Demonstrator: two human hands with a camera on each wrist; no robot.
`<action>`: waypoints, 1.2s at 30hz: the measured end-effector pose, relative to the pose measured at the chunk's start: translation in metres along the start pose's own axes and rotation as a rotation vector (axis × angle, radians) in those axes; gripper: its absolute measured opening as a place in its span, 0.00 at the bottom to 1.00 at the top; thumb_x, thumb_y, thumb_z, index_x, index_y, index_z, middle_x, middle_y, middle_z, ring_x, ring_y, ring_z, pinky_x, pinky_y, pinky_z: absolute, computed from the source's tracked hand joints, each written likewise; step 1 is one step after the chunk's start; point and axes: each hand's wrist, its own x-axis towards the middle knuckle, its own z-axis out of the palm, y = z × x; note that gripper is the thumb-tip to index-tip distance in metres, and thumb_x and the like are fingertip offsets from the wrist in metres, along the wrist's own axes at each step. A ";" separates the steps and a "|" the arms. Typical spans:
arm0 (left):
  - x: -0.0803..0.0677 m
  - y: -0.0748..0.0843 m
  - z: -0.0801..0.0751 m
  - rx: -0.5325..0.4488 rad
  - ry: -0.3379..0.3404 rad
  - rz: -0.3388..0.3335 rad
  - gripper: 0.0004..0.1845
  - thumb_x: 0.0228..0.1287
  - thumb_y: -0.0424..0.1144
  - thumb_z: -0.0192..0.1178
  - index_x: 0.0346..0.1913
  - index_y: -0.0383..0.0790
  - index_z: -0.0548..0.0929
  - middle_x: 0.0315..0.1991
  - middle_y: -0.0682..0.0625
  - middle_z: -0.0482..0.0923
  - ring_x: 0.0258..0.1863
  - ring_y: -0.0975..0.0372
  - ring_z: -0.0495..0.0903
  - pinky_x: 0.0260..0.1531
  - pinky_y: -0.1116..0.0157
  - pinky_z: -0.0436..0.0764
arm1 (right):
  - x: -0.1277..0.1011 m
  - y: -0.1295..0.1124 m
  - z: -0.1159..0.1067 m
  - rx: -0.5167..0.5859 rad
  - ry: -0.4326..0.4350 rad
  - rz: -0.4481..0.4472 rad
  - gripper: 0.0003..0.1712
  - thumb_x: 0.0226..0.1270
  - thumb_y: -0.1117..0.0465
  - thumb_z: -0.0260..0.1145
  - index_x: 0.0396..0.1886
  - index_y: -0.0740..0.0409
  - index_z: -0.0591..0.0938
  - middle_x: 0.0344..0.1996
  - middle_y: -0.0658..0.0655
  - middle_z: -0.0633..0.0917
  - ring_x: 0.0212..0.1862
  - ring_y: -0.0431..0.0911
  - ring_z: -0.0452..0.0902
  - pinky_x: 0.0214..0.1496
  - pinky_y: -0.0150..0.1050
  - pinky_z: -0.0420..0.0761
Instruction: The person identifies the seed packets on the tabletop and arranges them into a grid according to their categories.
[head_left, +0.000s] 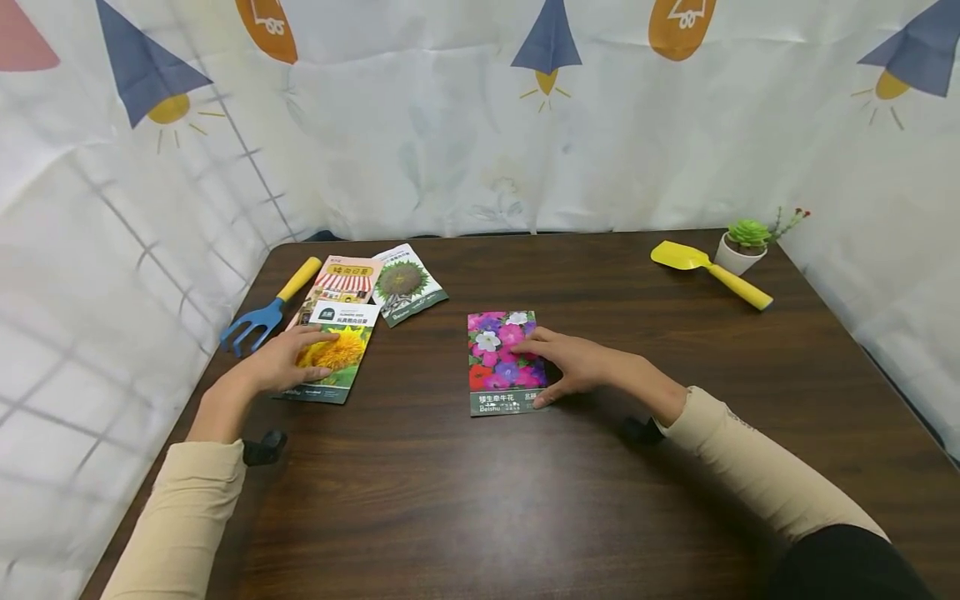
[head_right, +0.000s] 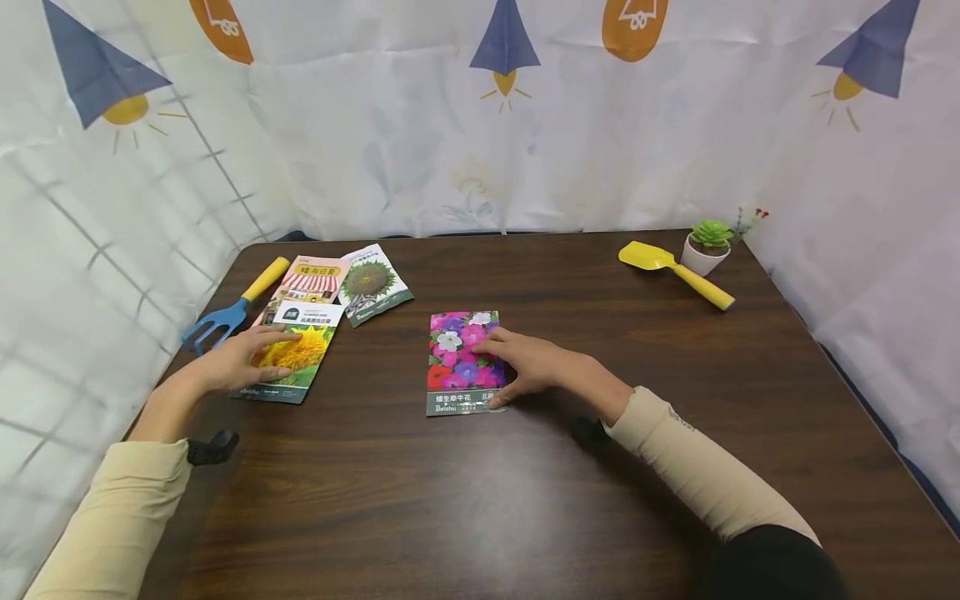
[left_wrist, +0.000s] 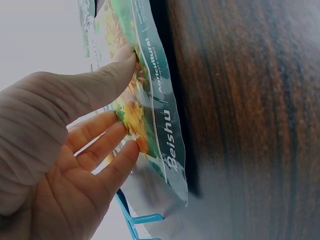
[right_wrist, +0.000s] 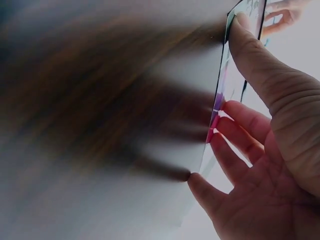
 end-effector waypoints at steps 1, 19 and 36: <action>0.000 0.000 0.000 0.001 0.002 -0.001 0.32 0.67 0.39 0.69 0.70 0.28 0.73 0.70 0.19 0.59 0.67 0.25 0.60 0.62 0.30 0.65 | -0.003 0.002 0.000 0.009 -0.001 0.007 0.52 0.58 0.43 0.79 0.78 0.51 0.67 0.66 0.57 0.69 0.66 0.52 0.68 0.70 0.52 0.73; 0.001 0.000 -0.001 0.007 -0.005 -0.020 0.33 0.67 0.39 0.69 0.69 0.27 0.72 0.70 0.19 0.59 0.67 0.25 0.60 0.62 0.30 0.64 | -0.065 0.035 0.001 0.111 0.021 0.035 0.56 0.58 0.41 0.78 0.81 0.51 0.62 0.68 0.60 0.66 0.70 0.59 0.64 0.70 0.62 0.70; 0.004 -0.001 0.001 0.018 0.000 -0.005 0.33 0.66 0.39 0.70 0.69 0.27 0.73 0.69 0.19 0.60 0.68 0.25 0.58 0.63 0.30 0.64 | -0.117 0.047 0.003 0.163 0.029 0.105 0.55 0.55 0.43 0.80 0.78 0.55 0.66 0.79 0.68 0.51 0.77 0.69 0.47 0.71 0.71 0.61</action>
